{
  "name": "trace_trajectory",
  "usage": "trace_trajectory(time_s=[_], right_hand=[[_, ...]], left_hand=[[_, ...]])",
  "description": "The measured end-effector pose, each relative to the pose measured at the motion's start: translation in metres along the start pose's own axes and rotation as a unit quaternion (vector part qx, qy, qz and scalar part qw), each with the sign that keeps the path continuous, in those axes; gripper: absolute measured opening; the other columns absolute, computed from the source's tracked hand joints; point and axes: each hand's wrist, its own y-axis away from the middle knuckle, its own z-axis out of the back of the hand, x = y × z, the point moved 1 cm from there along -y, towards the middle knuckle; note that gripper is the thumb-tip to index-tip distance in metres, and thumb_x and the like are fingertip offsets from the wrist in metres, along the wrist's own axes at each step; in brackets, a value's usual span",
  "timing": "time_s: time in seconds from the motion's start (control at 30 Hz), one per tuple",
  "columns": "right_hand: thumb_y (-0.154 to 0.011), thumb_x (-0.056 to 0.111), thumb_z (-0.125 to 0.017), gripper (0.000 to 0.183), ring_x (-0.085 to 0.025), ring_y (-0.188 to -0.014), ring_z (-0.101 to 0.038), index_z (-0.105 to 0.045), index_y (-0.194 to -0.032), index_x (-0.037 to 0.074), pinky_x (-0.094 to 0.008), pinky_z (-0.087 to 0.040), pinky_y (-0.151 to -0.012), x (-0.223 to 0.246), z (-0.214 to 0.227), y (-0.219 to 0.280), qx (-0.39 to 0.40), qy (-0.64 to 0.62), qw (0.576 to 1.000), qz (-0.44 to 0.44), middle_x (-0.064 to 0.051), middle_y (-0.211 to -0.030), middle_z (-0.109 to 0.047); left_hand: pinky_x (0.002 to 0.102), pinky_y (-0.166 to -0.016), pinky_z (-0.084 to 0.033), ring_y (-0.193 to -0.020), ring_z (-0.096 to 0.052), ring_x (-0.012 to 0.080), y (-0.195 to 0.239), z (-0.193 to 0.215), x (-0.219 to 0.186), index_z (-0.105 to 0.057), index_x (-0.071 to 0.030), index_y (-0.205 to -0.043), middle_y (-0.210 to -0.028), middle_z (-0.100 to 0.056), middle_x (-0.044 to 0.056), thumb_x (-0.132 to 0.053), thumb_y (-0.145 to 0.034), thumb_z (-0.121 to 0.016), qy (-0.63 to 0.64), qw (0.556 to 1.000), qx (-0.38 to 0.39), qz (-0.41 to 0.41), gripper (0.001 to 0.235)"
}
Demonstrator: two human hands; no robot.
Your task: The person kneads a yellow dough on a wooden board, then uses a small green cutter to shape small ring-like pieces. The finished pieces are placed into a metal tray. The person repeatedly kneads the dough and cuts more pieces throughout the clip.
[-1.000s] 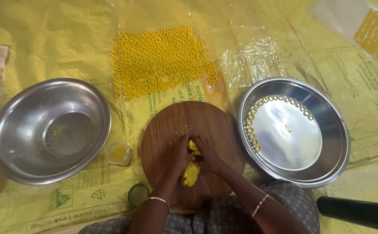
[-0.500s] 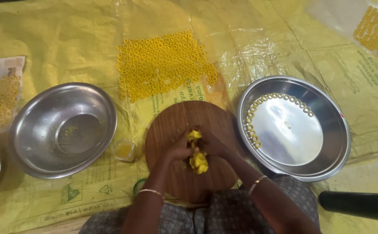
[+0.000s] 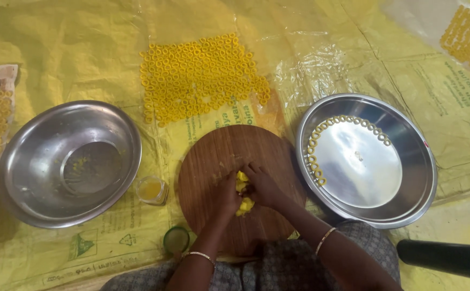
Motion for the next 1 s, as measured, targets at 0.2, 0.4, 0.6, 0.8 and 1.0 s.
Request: trace_trajectory(time_s=[0.2, 0.4, 0.6, 0.8, 1.0], right_hand=[[-0.082, 0.011, -0.070, 0.055, -0.041, -0.102, -0.064, -0.053, -0.134, 0.011, -0.053, -0.054, -0.080, 0.001, -0.023, -0.013, -0.109, 0.081, 0.989, -0.067, -0.015, -0.125, -0.062], [-0.082, 0.018, -0.076, 0.060, -0.043, -0.121, -0.052, -0.052, -0.136, 0.007, -0.053, -0.047, -0.099, -0.001, 0.001, 0.003, -0.022, 0.004, 1.000, 0.009, -0.015, -0.138, -0.054], [-0.067, 0.028, -0.089, 0.101, -0.052, -0.131, -0.036, -0.034, -0.147, 0.004, -0.056, -0.037, -0.105, 0.008, 0.010, 0.043, 0.036, 0.009, 0.999, 0.015, -0.024, -0.145, -0.037], [-0.075, 0.022, -0.085, 0.071, -0.047, -0.125, -0.047, -0.048, -0.135, 0.009, -0.055, -0.042, -0.099, 0.007, -0.010, 0.018, -0.022, 0.025, 0.999, -0.038, -0.018, -0.135, -0.049], [-0.079, 0.012, -0.073, 0.052, -0.039, -0.111, -0.063, -0.055, -0.127, 0.014, -0.050, -0.052, -0.087, -0.008, -0.017, -0.026, -0.045, 0.077, 0.993, -0.080, -0.012, -0.124, -0.063]], left_hand=[[0.053, -0.103, -0.050, -0.118, -0.064, 0.0387, 0.011, 0.012, -0.034, -0.053, -0.003, -0.133, -0.124, -0.065, 0.023, -0.011, -0.095, -0.066, -0.260, 0.958, -0.119, -0.020, 0.041], [0.048, -0.112, -0.044, -0.129, -0.055, 0.0384, -0.001, 0.030, -0.029, -0.017, -0.011, -0.157, -0.140, -0.052, 0.023, -0.021, -0.085, -0.079, -0.111, 0.978, 0.169, 0.051, 0.096], [0.046, -0.111, -0.040, -0.138, -0.042, 0.0411, 0.036, 0.008, 0.004, -0.015, -0.004, -0.157, -0.153, -0.039, 0.024, -0.020, -0.066, -0.095, -0.128, 0.981, 0.119, -0.088, 0.123], [0.042, -0.097, -0.056, -0.116, -0.065, 0.0355, 0.024, -0.012, 0.028, -0.043, -0.005, -0.151, -0.131, -0.061, 0.021, -0.007, -0.079, -0.078, 0.051, 0.996, 0.022, -0.066, 0.081], [0.050, -0.092, -0.053, -0.113, -0.063, 0.0399, -0.012, -0.002, 0.019, -0.038, -0.011, -0.151, -0.131, -0.061, 0.021, -0.011, -0.077, -0.080, -0.017, 1.000, 0.002, 0.008, 0.085]])
